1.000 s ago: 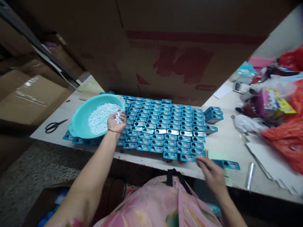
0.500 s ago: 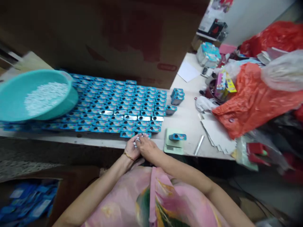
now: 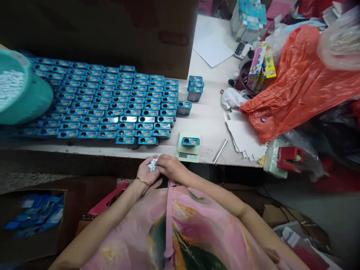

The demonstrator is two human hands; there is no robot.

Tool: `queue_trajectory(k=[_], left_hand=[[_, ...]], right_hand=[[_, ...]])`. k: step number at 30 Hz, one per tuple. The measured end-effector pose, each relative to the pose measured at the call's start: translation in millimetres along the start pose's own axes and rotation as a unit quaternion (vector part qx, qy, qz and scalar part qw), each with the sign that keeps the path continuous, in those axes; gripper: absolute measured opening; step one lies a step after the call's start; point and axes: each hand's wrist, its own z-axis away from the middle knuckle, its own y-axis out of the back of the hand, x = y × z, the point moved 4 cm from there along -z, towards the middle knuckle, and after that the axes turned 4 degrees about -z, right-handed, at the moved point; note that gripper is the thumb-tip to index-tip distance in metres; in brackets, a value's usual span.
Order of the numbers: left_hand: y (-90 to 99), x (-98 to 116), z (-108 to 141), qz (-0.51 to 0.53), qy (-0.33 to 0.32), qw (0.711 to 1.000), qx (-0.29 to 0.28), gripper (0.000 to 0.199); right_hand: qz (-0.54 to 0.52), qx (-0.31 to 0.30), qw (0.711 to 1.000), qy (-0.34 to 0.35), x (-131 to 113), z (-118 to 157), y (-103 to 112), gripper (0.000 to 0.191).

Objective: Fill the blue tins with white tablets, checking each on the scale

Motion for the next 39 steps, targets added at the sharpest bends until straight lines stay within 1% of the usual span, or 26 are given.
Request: queue_trajectory(k=[2,4,5,6,7,8,10,12,15,17,20,22,24,25,26,28,29,31,32,34,36,39], left_hand=[[1.2,2.8,1.0,-0.006,-0.011,1.0,0.007,0.016],[3.8,4.1,2.9,-0.01,-0.011,1.0,0.014,0.014],[5.4,4.5,4.1,-0.011,-0.011,1.0,0.019,0.013],[6.9,4.7,5.3,-0.011,-0.012,1.0,0.024,0.013],[8.0,4.7,6.4,-0.012,-0.012,1.0,0.027,0.013],[8.7,4.8,7.3,-0.012,-0.012,0.999,0.028,0.012],[9.1,5.2,8.6,-0.011,-0.015,1.0,0.024,0.012],[9.5,6.0,9.4,-0.007,-0.02,1.0,0.02,0.012],[12.2,7.3,10.5,0.002,-0.025,1.0,0.016,0.013],[14.2,7.5,11.6,0.007,-0.028,1.0,0.011,0.013],[14.5,6.2,13.6,0.008,-0.026,1.0,0.006,0.013],[11.0,3.7,14.4,-0.001,-0.018,1.0,0.002,0.013],[4.8,-0.3,14.0,-0.014,-0.005,1.0,-0.006,0.014],[1.3,-2.4,13.2,-0.019,0.001,1.0,-0.012,0.016],[-1.9,-4.4,12.1,-0.022,0.004,1.0,-0.018,0.018],[-6.8,-8.1,9.4,-0.027,0.011,0.999,-0.033,0.02],[-7.9,-9.6,8.1,-0.033,0.016,0.999,-0.038,0.021],[-7.5,-11.9,6.2,-0.047,0.027,0.998,-0.042,0.023],[-6.3,-12.4,5.7,-0.053,0.032,0.997,-0.038,0.024],[-3.5,-12.3,5.3,-0.057,0.034,0.997,-0.025,0.026],[-1.7,-11.8,5.1,-0.053,0.032,0.998,-0.014,0.026],[-0.8,-11.5,4.2,-0.044,0.03,0.999,-0.003,0.021]], right_hand=[[-0.063,0.076,0.994,-0.04,19.0,17.3,21.8,0.016],[-0.123,0.176,0.971,-0.107,44.8,37.8,46.3,0.017],[-0.135,0.218,0.956,-0.14,57.6,46.5,57.0,0.017],[-0.132,0.243,0.947,-0.165,68.6,52.4,65.4,0.019],[-0.12,0.254,0.942,-0.182,77.3,54.9,71.6,0.02],[-0.101,0.253,0.943,-0.189,83.1,53.9,75.4,0.021],[-0.047,0.228,0.955,-0.184,87.4,44.3,77.2,0.021],[0.018,0.194,0.965,-0.173,86.0,31.4,73.8,0.022],[0.091,0.155,0.968,-0.176,85.2,19.4,67.3,0.024],[0.097,0.151,0.968,-0.174,87.8,19.1,66.8,0.024],[0.064,0.178,0.971,-0.148,89.0,25.6,73.5,0.023],[0.041,0.2,0.97,-0.133,82.1,30.2,77.9,0.023],[0.024,0.204,0.972,-0.114,65.4,31.4,75.2,0.023],[0.02,0.189,0.977,-0.097,53.2,29.9,69.4,0.023],[0.022,0.159,0.984,-0.073,39.3,27.2,60.2,0.023],[0.052,0.073,0.996,-0.022,11.1,19.6,34.9,0.023],[0.081,0.034,0.996,-0.009,0.0,15.8,21.4,0.025],[0.138,-0.009,0.99,-0.009,-13.3,9.2,-0.6,0.028],[0.16,-0.017,0.987,-0.011,-16.2,6.7,-8.3,0.028],[0.186,-0.017,0.982,-0.007,-17.7,4.0,-16.8,0.026],[0.196,-0.013,0.981,-0.003,-15.4,3.7,-18.0,0.023],[0.194,-0.021,0.981,-0.016,-9.7,4.6,-14.4,0.018]])
